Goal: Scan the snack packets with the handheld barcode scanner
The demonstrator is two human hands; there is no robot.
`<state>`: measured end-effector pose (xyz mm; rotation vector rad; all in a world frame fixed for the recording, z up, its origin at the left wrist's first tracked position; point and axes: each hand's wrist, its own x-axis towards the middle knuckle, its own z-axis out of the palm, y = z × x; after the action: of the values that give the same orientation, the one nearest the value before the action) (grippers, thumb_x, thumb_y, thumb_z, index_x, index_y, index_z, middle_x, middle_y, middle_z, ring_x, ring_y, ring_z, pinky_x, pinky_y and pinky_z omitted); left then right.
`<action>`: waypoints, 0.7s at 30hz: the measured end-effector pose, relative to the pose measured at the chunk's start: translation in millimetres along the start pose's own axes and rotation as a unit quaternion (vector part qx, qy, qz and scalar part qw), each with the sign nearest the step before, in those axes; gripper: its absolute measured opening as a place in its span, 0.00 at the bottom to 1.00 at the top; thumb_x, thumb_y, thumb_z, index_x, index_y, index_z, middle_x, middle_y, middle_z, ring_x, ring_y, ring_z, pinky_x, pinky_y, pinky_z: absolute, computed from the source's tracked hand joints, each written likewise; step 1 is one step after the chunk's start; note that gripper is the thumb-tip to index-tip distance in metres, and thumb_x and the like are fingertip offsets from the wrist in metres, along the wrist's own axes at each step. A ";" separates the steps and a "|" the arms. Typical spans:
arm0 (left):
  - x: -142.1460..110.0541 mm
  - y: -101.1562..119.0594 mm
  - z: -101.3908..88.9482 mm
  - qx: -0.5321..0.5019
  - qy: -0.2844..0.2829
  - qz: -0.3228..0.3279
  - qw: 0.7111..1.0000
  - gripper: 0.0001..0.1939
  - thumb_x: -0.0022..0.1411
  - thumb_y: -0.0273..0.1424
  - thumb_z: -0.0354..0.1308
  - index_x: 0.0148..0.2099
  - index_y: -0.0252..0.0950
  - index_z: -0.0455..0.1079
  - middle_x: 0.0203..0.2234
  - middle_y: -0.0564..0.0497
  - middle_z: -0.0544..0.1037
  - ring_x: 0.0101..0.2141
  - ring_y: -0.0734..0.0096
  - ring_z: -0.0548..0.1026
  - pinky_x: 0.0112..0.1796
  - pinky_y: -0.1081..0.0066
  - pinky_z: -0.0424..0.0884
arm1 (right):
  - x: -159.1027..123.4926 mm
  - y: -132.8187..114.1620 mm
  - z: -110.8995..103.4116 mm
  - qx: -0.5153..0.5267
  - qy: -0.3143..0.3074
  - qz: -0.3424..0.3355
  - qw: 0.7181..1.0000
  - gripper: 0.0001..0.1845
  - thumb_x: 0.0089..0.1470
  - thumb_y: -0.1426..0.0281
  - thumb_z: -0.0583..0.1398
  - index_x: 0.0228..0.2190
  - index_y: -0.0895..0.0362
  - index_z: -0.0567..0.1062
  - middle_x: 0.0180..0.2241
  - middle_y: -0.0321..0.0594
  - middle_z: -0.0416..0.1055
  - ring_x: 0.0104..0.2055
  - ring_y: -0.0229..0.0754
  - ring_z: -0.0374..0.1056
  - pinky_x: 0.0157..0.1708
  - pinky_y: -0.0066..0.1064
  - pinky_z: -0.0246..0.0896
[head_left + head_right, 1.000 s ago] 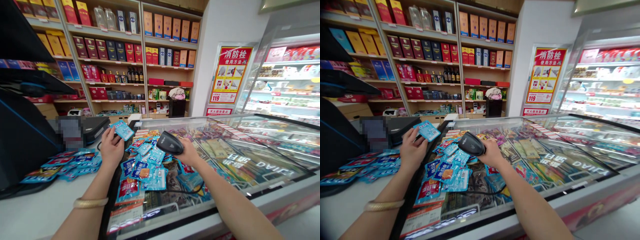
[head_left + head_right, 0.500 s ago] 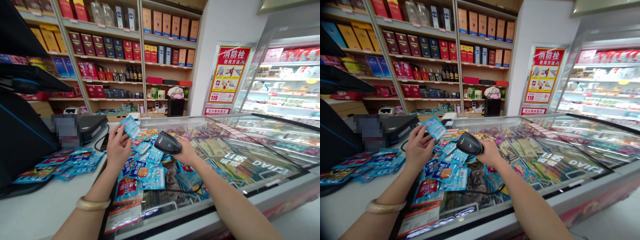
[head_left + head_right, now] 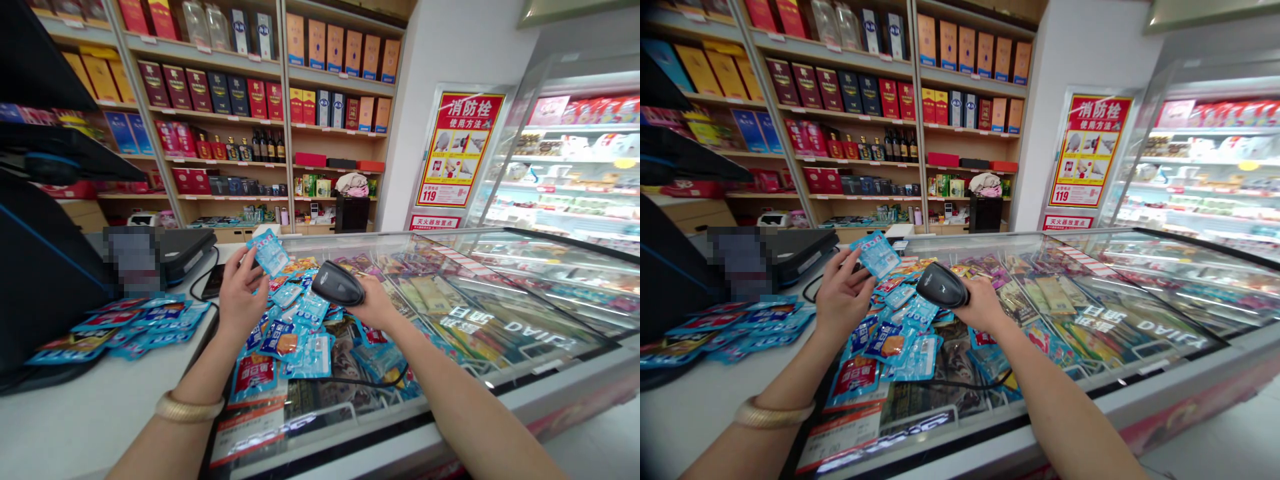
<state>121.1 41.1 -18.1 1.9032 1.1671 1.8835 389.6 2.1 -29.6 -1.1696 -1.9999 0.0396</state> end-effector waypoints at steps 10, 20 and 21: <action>-14.9 -18.0 21.7 -0.085 -0.144 -0.150 0.974 0.32 0.51 0.31 0.61 0.60 0.36 0.67 0.59 0.40 0.66 0.42 0.65 0.79 0.45 0.61 0.77 | 0.7 9.7 -5.9 0.004 0.106 0.027 0.994 0.08 0.44 0.66 0.62 0.28 0.56 0.76 0.26 0.41 0.76 0.28 0.45 0.70 0.30 0.31 0.59; -0.6 -25.2 -9.8 0.361 -0.117 -0.072 0.922 0.23 0.57 0.34 0.52 0.52 0.31 0.74 0.54 0.35 0.70 0.55 0.46 0.69 0.58 0.49 0.61 | -1.2 11.3 -2.5 -0.041 0.092 0.017 0.995 0.08 0.44 0.64 0.62 0.28 0.55 0.76 0.24 0.39 0.75 0.27 0.44 0.69 0.30 0.30 0.57; 1.1 -28.8 -16.6 0.407 -0.107 -0.089 0.903 0.22 0.57 0.34 0.52 0.50 0.31 0.75 0.55 0.33 0.70 0.56 0.43 0.67 0.58 0.46 0.60 | -1.2 11.3 -1.9 -0.038 0.090 0.015 0.995 0.08 0.44 0.64 0.62 0.28 0.55 0.76 0.24 0.39 0.75 0.27 0.44 0.69 0.30 0.30 0.57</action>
<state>95.0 54.7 -33.5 2.1738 2.1804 1.1064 399.2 7.1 -33.5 -1.2079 -1.8396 -0.1244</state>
